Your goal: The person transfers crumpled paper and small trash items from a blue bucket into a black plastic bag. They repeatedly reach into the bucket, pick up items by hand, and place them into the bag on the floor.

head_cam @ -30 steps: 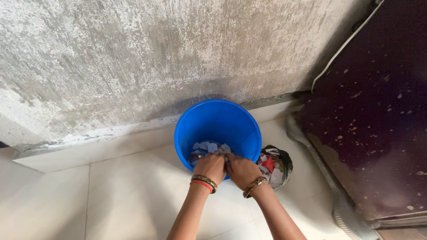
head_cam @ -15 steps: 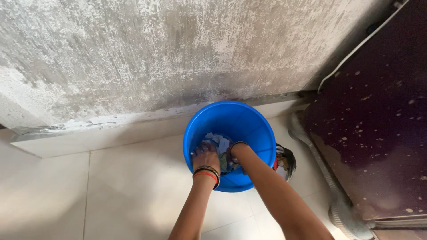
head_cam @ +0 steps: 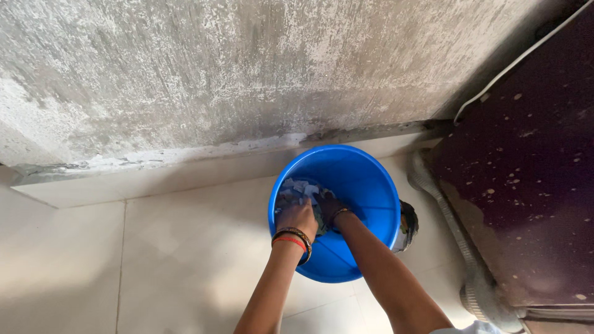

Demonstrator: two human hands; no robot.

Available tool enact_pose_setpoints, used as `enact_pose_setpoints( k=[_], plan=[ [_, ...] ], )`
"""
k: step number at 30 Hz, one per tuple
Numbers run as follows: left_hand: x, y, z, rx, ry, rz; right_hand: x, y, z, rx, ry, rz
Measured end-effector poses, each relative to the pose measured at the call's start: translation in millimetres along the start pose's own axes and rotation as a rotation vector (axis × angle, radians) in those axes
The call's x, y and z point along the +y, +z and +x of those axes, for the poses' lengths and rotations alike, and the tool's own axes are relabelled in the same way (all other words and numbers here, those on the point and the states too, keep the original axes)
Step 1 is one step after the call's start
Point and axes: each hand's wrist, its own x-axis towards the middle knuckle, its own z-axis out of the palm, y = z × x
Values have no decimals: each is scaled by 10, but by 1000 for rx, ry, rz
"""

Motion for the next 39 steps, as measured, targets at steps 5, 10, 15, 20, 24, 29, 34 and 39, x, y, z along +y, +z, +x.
enact_pose_setpoints(
  k=[5,10,15,20,24,29,34,39],
  plan=[
    [85,-37,-62,36,-10,11,-28,30,-26,-62,4,47],
    [88,-72,-73,60,12,22,-136,42,-5,373,-190,-26],
    [112,-98,-141,41,-19,-3,-54,-24,-6,47,-105,90],
    [36,-94,-183,18,-25,-31,-2,-87,28,215,13,295],
    [-56,-60,-141,60,49,31,-39,-134,67,162,-52,88],
    [-83,-25,-159,85,59,-7,-91,-130,39,86,44,178],
    [-35,-74,-173,-14,15,-12,-210,-83,4,130,-56,450],
    [-48,-87,-177,68,66,-24,-186,-29,135,48,-196,212]
  ],
)
